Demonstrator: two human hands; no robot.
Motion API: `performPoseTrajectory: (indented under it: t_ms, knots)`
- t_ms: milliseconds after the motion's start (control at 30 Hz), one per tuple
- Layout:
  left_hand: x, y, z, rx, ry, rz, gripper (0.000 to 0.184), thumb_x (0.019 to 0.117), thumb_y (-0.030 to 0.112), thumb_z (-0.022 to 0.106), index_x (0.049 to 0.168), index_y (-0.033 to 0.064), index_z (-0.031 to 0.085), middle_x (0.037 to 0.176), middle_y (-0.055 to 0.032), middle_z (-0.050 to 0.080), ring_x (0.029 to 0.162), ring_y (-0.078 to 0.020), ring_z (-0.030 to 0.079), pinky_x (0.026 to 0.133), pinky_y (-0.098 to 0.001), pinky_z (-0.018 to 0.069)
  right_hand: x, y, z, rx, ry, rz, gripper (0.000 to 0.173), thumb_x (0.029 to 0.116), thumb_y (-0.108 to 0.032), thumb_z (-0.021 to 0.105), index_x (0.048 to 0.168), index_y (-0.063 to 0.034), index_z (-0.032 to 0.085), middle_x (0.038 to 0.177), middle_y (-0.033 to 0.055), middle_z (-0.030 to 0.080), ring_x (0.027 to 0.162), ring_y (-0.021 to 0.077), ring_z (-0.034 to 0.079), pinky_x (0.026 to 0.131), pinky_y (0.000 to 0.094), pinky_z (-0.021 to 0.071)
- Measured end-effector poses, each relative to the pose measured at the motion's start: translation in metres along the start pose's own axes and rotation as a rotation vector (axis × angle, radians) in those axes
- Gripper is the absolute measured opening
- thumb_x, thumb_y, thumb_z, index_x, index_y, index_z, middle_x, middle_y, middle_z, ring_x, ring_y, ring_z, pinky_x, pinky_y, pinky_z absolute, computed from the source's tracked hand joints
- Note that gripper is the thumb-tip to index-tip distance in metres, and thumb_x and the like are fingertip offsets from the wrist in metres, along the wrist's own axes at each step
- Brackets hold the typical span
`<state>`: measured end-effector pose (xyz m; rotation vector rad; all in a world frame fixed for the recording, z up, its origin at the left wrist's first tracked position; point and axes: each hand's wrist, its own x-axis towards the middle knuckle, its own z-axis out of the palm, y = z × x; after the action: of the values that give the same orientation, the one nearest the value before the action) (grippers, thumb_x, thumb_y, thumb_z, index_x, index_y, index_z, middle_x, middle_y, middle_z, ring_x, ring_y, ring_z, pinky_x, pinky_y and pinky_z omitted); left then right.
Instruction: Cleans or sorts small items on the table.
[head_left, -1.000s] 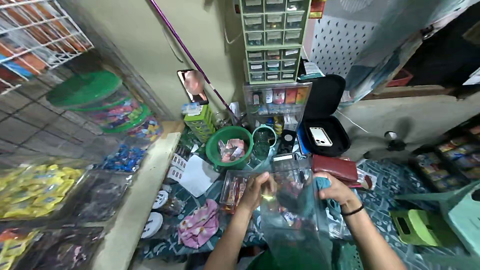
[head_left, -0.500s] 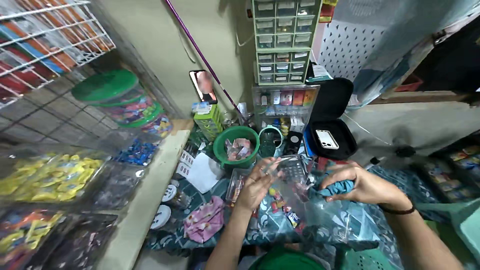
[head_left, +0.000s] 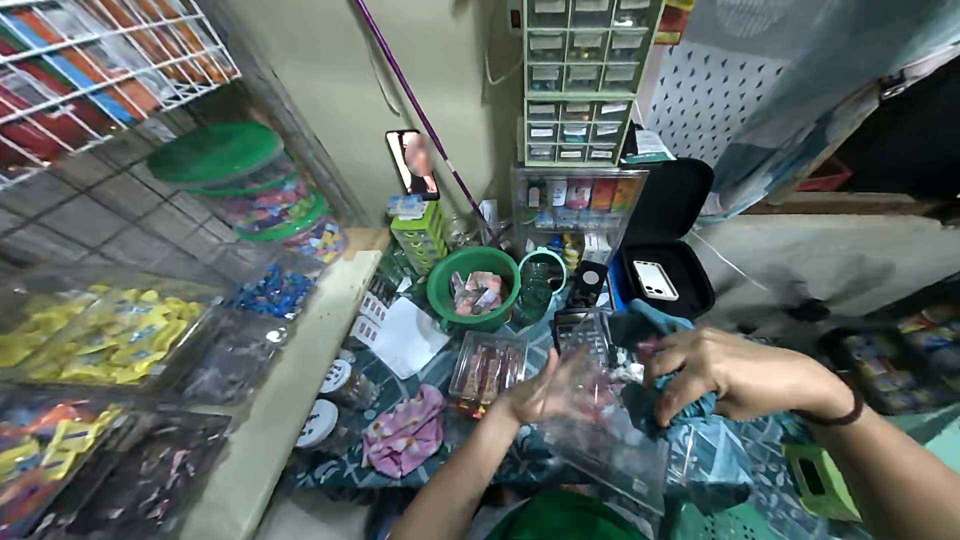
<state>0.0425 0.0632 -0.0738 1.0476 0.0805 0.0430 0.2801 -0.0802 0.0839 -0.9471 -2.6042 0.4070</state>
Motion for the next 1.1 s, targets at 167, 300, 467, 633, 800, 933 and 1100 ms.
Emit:
performPoseTrajectory:
  t_ms: [167, 300, 467, 633, 800, 933, 1100]
  knots:
    - [0.002, -0.006, 0.004, -0.124, 0.113, 0.072, 0.13, 0.0665, 0.082, 0.071, 0.161, 0.0157, 0.011, 0.146, -0.015, 0.052, 0.117, -0.0307, 0.066, 0.087, -0.0478, 0.06, -0.005, 0.006, 0.004, 0.061, -0.053, 0.042, 0.031, 0.0743, -0.006, 0.075, 0.101, -0.0215, 0.08, 0.112, 0.0086, 0.075, 0.104, 0.0308, 0.07, 0.09, 0.0514, 0.0577]
    - [0.003, -0.005, 0.019, 0.117, 0.254, 0.145, 0.133, 0.0713, 0.068, 0.076, 0.161, 0.0044, 0.001, 0.158, -0.016, 0.034, 0.123, -0.0208, 0.06, 0.092, -0.0405, 0.0571, -0.009, 0.006, -0.024, 0.193, 0.231, 0.094, 0.021, 0.0953, -0.032, 0.069, 0.107, -0.016, 0.078, 0.115, 0.0009, 0.072, 0.113, 0.008, 0.065, 0.098, 0.0251, 0.0543]
    - [0.001, -0.023, 0.02, 0.258, 0.343, 0.146, 0.122, 0.0799, 0.064, 0.07, 0.161, 0.0009, 0.005, 0.164, -0.0185, 0.025, 0.136, -0.0173, 0.048, 0.104, -0.0347, 0.0486, 0.016, -0.028, -0.061, 0.088, 0.704, 0.194, 0.021, 0.0881, -0.022, 0.076, 0.109, -0.0194, 0.076, 0.114, -0.0118, 0.071, 0.109, 0.0004, 0.064, 0.096, 0.0197, 0.0546]
    - [0.003, -0.034, 0.024, 0.112, 0.488, 0.037, 0.096, 0.0905, 0.042, 0.061, 0.163, 0.0095, 0.007, 0.165, -0.019, 0.02, 0.129, -0.0271, 0.055, 0.094, -0.0428, 0.0554, 0.044, -0.051, -0.087, 0.055, 0.977, 0.094, 0.025, 0.0953, -0.015, 0.068, 0.12, -0.0186, 0.069, 0.115, -0.0186, 0.07, 0.105, -0.0045, 0.065, 0.093, 0.0157, 0.0553]
    - [0.0, -0.034, 0.034, 0.019, 0.644, 0.027, 0.068, 0.1032, 0.026, 0.045, 0.163, 0.0138, 0.014, 0.157, -0.018, 0.036, 0.124, -0.0243, 0.056, 0.093, -0.0405, 0.0542, 0.061, -0.052, -0.044, 0.2, 1.139, 0.327, 0.03, 0.0993, -0.017, 0.06, 0.129, -0.0147, 0.06, 0.114, -0.0158, 0.067, 0.1, -0.0058, 0.064, 0.086, 0.0147, 0.0565]
    - [-0.009, -0.032, 0.037, 0.074, 0.72, 0.219, 0.099, 0.0875, 0.051, 0.065, 0.162, 0.0092, 0.015, 0.151, -0.0121, 0.043, 0.12, -0.0118, 0.057, 0.091, -0.0304, 0.0545, 0.05, -0.002, 0.07, 0.253, 0.725, 0.729, 0.049, 0.0959, -0.027, 0.065, 0.138, -0.0039, 0.054, 0.139, 0.0134, 0.057, 0.124, 0.0181, 0.059, 0.104, 0.0376, 0.0514]
    - [-0.006, -0.038, 0.05, 0.547, 0.665, 0.507, 0.128, 0.0733, 0.064, 0.078, 0.158, -0.009, 0.015, 0.164, -0.0328, 0.01, 0.15, -0.0294, 0.029, 0.113, -0.0347, 0.0408, 0.069, 0.014, 0.17, 0.127, 0.465, 1.03, 0.058, 0.1031, -0.035, 0.051, 0.151, -0.0021, 0.048, 0.154, 0.0332, 0.04, 0.143, 0.0554, 0.034, 0.114, 0.068, 0.0308]
